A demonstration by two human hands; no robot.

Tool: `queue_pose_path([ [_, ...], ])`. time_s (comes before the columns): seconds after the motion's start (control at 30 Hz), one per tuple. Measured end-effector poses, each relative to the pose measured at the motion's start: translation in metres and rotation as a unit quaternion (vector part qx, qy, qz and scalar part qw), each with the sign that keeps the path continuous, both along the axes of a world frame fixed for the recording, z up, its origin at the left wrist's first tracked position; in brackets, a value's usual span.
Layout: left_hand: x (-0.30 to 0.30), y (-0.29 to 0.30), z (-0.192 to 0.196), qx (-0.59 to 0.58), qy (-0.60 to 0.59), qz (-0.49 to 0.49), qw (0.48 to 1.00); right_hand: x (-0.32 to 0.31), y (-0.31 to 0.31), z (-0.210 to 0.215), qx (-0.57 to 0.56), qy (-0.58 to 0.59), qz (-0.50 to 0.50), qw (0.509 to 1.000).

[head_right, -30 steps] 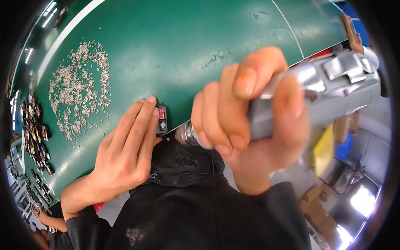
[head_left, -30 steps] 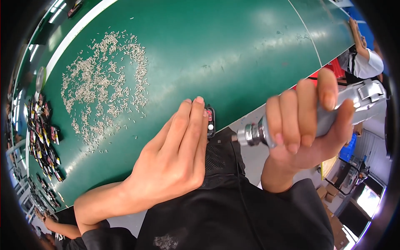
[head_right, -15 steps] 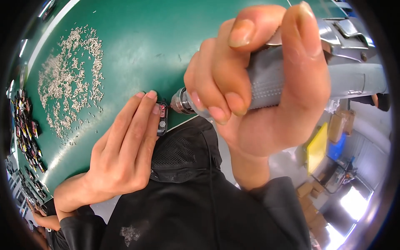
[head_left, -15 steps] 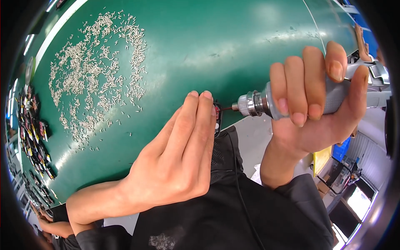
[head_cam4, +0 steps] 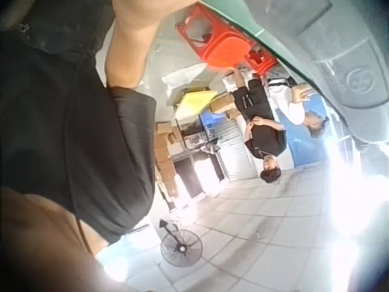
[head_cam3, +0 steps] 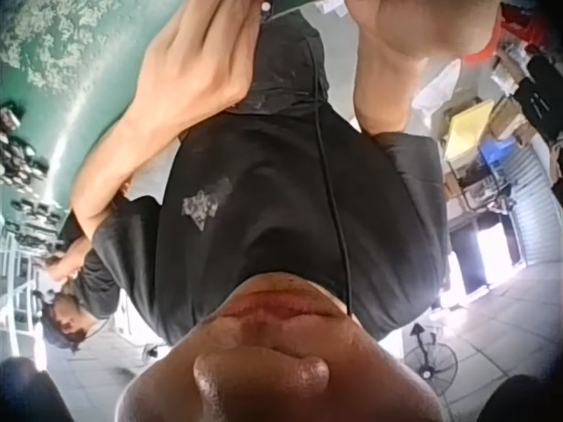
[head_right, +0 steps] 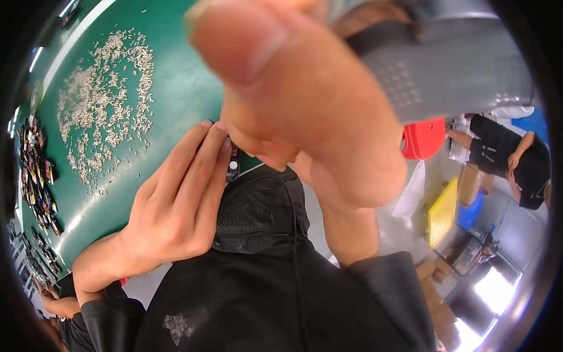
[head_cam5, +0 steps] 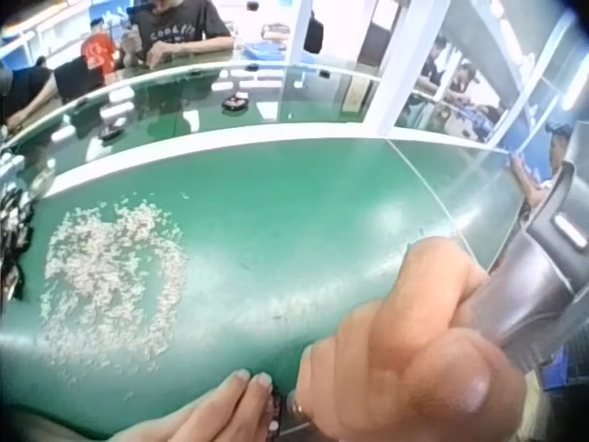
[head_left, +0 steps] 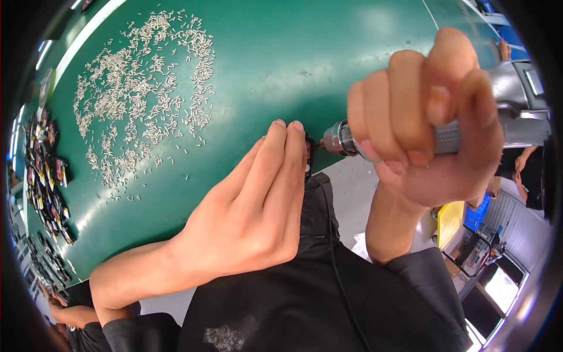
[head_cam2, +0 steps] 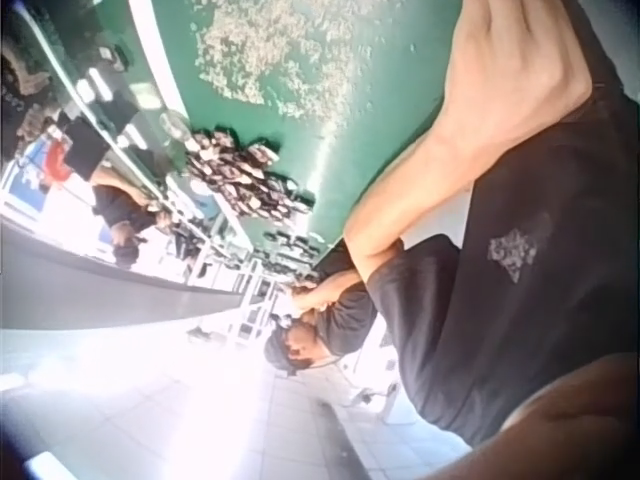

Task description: Assembling small electronic components using a power screwdriver on a production line.

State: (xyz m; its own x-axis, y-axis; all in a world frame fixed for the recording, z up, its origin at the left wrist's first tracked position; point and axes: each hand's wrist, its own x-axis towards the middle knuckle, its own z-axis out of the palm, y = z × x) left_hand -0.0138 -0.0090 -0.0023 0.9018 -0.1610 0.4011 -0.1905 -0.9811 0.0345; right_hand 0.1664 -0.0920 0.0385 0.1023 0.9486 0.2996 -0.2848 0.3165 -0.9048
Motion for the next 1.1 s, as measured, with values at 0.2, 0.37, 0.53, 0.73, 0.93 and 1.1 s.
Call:
queue_pose_path([
  [0.2,-0.002,0.002,0.007,-0.028,0.044,-0.004,0.999,-0.01,-0.002,-0.006,0.022,0.017,-0.069,0.997],
  [0.37,-0.011,0.01,0.015,0.001,0.063,0.0,0.998,-0.017,0.01,-0.005,0.035,-0.013,-0.052,0.998],
  [0.53,-0.04,0.015,0.022,-0.045,0.013,0.016,0.999,-0.02,-0.001,-0.004,0.119,0.208,-0.077,0.968],
  [0.73,-0.134,0.103,0.039,-0.043,-0.011,0.348,0.937,-0.017,-0.022,-0.029,0.127,0.224,-0.118,0.959],
  [0.93,-0.181,0.164,0.05,0.101,-0.02,0.498,0.861,-0.041,-0.004,-0.041,0.061,0.305,-0.137,0.94],
  [1.1,-0.127,0.158,0.04,-0.034,-0.034,0.394,0.918,-0.046,-0.002,-0.052,0.051,0.364,-0.138,0.92],
])
